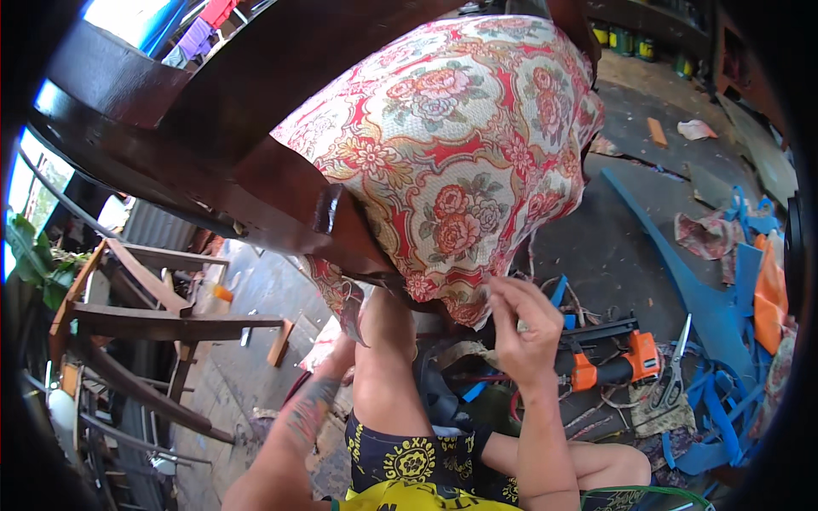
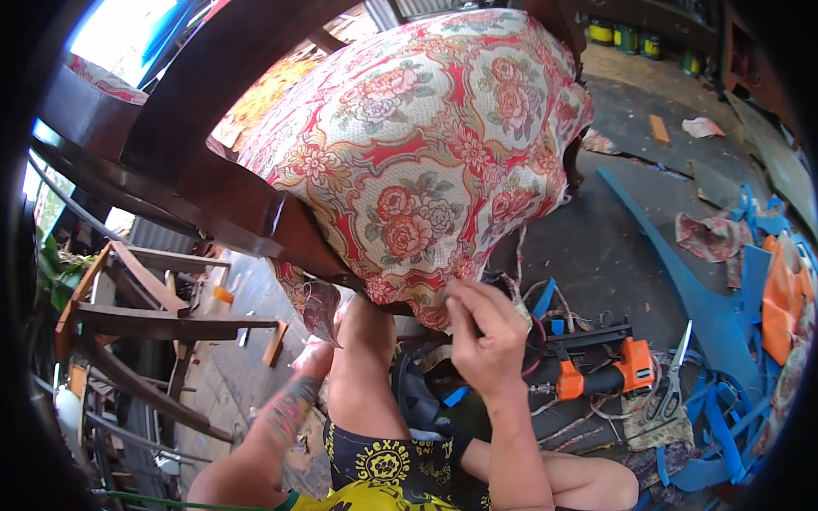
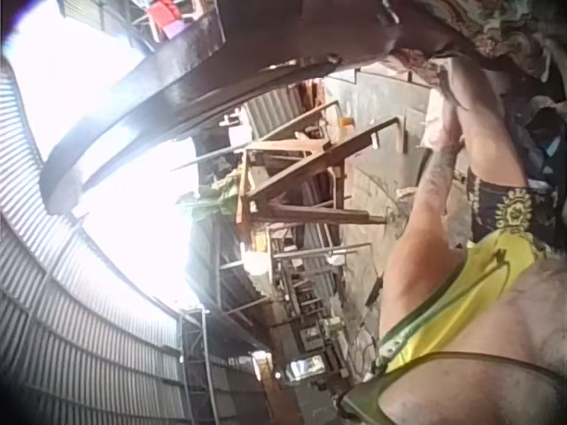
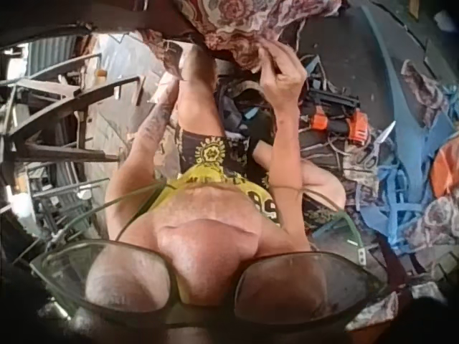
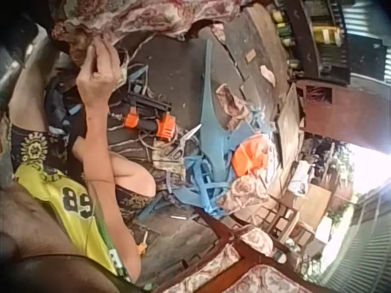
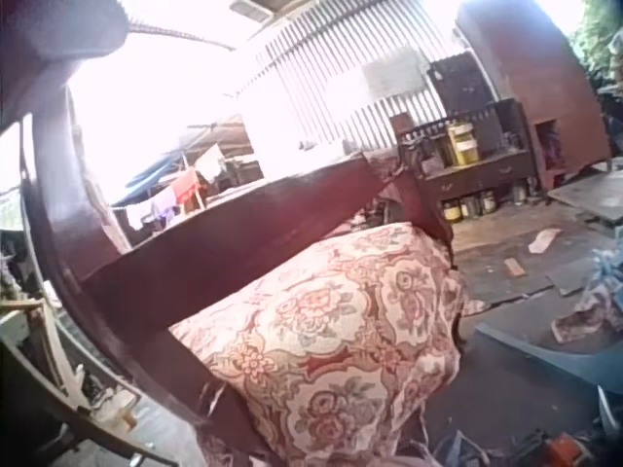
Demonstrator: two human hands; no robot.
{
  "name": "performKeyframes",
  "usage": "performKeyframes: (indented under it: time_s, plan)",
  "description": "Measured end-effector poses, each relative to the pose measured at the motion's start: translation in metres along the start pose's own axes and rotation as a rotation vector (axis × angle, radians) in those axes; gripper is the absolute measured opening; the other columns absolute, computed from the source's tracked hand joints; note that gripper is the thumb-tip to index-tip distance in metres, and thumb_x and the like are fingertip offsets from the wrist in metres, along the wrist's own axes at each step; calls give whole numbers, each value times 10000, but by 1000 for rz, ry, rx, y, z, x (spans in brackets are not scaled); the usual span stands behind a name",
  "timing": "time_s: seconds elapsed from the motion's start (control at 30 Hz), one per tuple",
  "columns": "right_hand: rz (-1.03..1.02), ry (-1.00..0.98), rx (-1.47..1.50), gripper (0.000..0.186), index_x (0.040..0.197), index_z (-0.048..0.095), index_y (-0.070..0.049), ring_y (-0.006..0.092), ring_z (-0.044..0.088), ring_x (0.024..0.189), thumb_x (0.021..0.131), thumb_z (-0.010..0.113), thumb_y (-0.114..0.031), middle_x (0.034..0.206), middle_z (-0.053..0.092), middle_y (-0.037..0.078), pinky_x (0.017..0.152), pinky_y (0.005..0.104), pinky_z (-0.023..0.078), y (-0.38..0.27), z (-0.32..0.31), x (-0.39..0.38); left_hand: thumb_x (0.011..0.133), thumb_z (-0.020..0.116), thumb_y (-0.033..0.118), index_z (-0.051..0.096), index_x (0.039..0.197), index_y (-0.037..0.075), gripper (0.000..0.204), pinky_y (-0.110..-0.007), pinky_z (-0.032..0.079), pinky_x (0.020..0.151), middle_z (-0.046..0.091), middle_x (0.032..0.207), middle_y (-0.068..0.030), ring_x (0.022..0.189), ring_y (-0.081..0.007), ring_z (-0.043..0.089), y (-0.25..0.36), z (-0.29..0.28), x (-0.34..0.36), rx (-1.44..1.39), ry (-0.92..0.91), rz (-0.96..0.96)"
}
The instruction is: Reupholstering a wooden chair with floral fabric using staples and scissors.
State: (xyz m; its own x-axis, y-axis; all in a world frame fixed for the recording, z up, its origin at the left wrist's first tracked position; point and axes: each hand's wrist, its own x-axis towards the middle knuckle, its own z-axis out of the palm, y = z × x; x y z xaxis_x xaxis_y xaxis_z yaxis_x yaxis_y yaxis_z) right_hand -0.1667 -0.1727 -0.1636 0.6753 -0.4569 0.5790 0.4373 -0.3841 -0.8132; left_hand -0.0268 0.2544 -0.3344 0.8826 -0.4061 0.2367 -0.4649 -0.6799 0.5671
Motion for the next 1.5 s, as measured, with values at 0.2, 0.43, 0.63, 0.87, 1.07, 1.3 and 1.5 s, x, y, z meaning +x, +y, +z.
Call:
performKeyframes:
  time_s: [0.2,0.43,0.63,0.87,1.07,1.3,1.5]
  plan:
    - [139,35,-10,146,1029,737,47,300,731,861,887,707,59,992,742,174,754,348,570,7,-28,16,1018,636,405,636,1335,77,456,-379,525,944,684,1221,-90,1093,-189,651,20,-19,-41,-102,-4,-201]
    - [176,64,-55,125,1035,731,55,231,718,825,917,691,55,989,741,166,727,313,562,26,-43,16,1020,629,428,635,1339,81,471,-379,526,934,686,1222,-87,1092,-187,653,62,-9,-55,-308,24,-442]
    - [108,14,-58,132,1036,730,58,256,714,813,909,695,56,970,734,167,717,331,554,21,-30,7,1021,624,448,633,1342,84,485,-379,526,926,688,1223,-85,1091,-185,654,86,3,-46,-579,48,-529]
    - [72,-70,-59,140,1043,737,58,291,732,857,908,701,59,975,740,180,766,332,567,8,-9,-4,1024,617,471,632,1345,88,501,-378,527,916,691,1224,-83,1089,-183,656,113,19,-61,-994,31,-653]
    - [84,-27,-57,156,1080,740,61,206,732,862,940,670,72,1029,741,153,773,300,588,6,14,-16,1025,611,491,631,1348,91,515,-378,528,907,693,1225,-80,1088,-181,657,143,27,-49,-1375,83,-858]
    - [73,50,-102,212,1176,708,84,197,723,892,1009,579,64,1101,722,161,815,313,610,-14,27,-28,1027,605,514,630,1352,94,531,-378,528,897,695,1226,-78,1087,-179,659,173,30,-24,-1890,172,-1098]
    - [-40,152,-195,323,1351,608,96,243,706,1051,1078,534,-59,1143,724,190,980,385,566,-40,37,3,1061,469,615,637,887,107,563,-266,443,585,640,734,-22,605,-133,585,38,6,-25,-1277,239,-736]
